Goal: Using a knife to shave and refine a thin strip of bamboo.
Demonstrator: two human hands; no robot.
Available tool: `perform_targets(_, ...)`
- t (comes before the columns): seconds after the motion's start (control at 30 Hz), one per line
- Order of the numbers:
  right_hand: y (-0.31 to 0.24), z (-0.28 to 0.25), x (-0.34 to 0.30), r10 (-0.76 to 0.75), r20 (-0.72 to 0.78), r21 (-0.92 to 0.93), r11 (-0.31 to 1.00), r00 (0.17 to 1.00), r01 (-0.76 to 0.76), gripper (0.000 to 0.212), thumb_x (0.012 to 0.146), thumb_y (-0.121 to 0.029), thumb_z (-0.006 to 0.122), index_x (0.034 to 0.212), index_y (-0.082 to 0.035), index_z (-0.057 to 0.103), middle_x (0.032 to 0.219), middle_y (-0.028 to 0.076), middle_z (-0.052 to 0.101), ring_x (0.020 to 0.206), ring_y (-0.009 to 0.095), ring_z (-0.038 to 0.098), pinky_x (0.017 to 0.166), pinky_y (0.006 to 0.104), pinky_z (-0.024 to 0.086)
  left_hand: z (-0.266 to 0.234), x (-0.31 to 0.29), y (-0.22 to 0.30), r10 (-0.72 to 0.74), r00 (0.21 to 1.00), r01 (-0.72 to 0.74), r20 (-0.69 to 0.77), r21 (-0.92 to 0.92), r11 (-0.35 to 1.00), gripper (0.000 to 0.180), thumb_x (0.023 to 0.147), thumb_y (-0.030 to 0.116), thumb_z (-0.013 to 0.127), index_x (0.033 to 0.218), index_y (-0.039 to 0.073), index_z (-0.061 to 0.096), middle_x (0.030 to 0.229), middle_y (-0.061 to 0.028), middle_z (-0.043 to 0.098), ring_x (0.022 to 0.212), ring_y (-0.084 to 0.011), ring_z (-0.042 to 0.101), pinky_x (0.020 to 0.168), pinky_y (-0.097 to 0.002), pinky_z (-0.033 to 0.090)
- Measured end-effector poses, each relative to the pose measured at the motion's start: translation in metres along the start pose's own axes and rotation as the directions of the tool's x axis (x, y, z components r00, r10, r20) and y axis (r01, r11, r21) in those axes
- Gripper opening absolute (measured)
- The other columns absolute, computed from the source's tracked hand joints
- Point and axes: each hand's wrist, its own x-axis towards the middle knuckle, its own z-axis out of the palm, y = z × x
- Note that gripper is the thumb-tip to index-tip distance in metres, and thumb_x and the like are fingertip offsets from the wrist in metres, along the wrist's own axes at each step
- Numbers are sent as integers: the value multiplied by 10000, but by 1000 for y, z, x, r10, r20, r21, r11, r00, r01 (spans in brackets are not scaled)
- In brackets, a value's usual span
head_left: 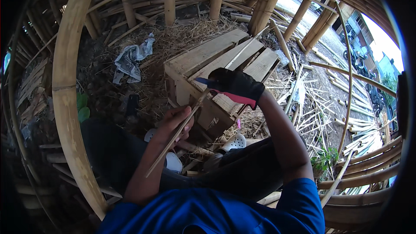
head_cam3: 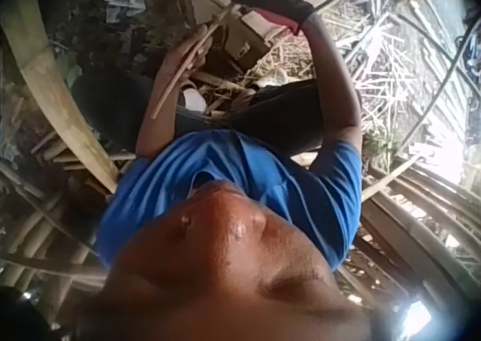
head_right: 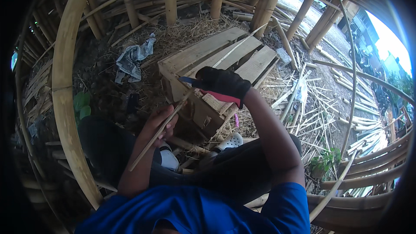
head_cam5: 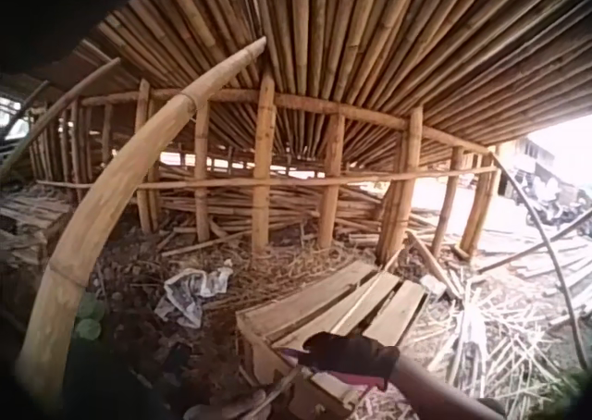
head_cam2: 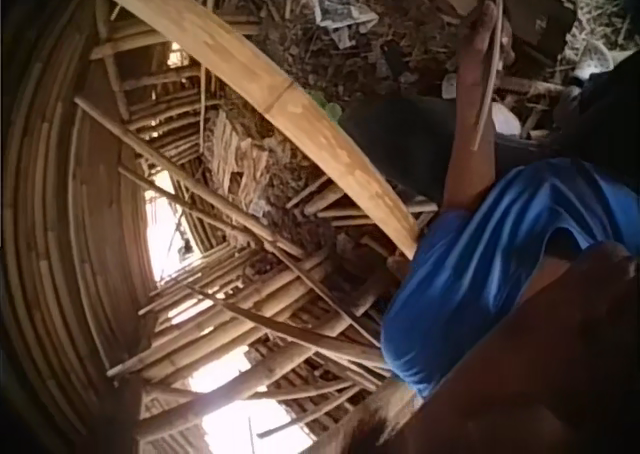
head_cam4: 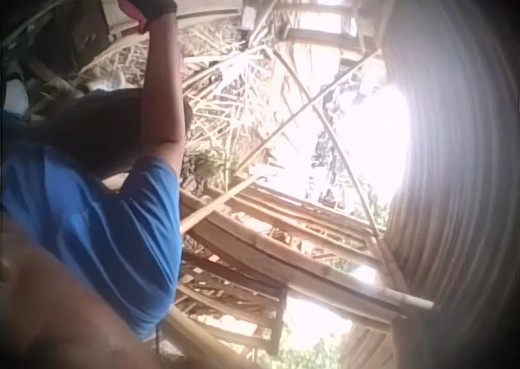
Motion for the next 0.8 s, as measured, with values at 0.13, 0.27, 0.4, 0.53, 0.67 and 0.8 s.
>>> perform_targets(0.13, 19, -19, 54, -170, -191, -36, 985, 967, 166, 330, 1051, -392, 552, 1066, -71, 627, 911, 104, 655, 879, 283, 685, 799, 393, 518, -30, 45, 31, 59, 997, -52, -40, 165, 985, 429, 1107, 371, 490, 1341, 29, 597, 694, -9, 560, 401, -46, 441, 348, -193, 319)
perform_targets(0.27, 22, -31, 121, -11, -352, 23, 1000, 936, 20, 300, 1051, -358, 544, 1117, -75, 619, 963, 138, 663, 930, 326, 682, 804, 428, 529, -159, 125, 40, 171, 879, 27, -446, 404, 914, 391, 1088, 341, 497, 1154, 20, 710, 786, -62, 639, 559, -131, 588, 495, -302, 470)
perform_targets(0.4, 20, 0, 201, -297, -476, -231, 950, 828, 208, 350, 1052, -411, 527, 1124, -82, 619, 1055, 171, 675, 995, 401, 676, 846, 489, 539, -338, 157, 6, 355, 306, 400, -884, 457, 794, 349, 983, 278, 627, 1128, -23, 727, 969, -182, 738, 874, -300, 740, 752, -452, 596)
perform_targets(0.53, 60, 27, 223, 40, -447, -126, 986, 894, -108, 461, 1025, -540, 538, 1070, -90, 626, 1016, 175, 708, 995, 422, 688, 882, 509, 538, -390, 169, -48, 370, 390, 783, -843, 515, 349, 397, 816, 240, 779, 1093, -38, 721, 1135, -263, 730, 1059, -393, 724, 901, -474, 589)
perform_targets(0.67, 89, 57, 247, -70, -486, -206, 978, 871, -36, 511, 995, -571, 581, 975, -62, 622, 929, 208, 707, 933, 427, 698, 824, 518, 550, -481, 143, -57, 434, 447, 818, -782, 554, 155, 438, 819, 243, 769, 1151, -31, 688, 1191, -262, 710, 1120, -401, 700, 955, -470, 573)
perform_targets(0.8, 97, 87, 249, -54, -563, -142, 989, 825, -32, 469, 989, -529, 617, 954, -61, 618, 871, 198, 702, 879, 432, 691, 781, 529, 547, -521, 144, -53, 366, 415, 889, -833, 457, 33, 609, 804, 286, 785, 1315, 12, 596, 1373, -229, 614, 1268, -389, 622, 1060, -455, 521)
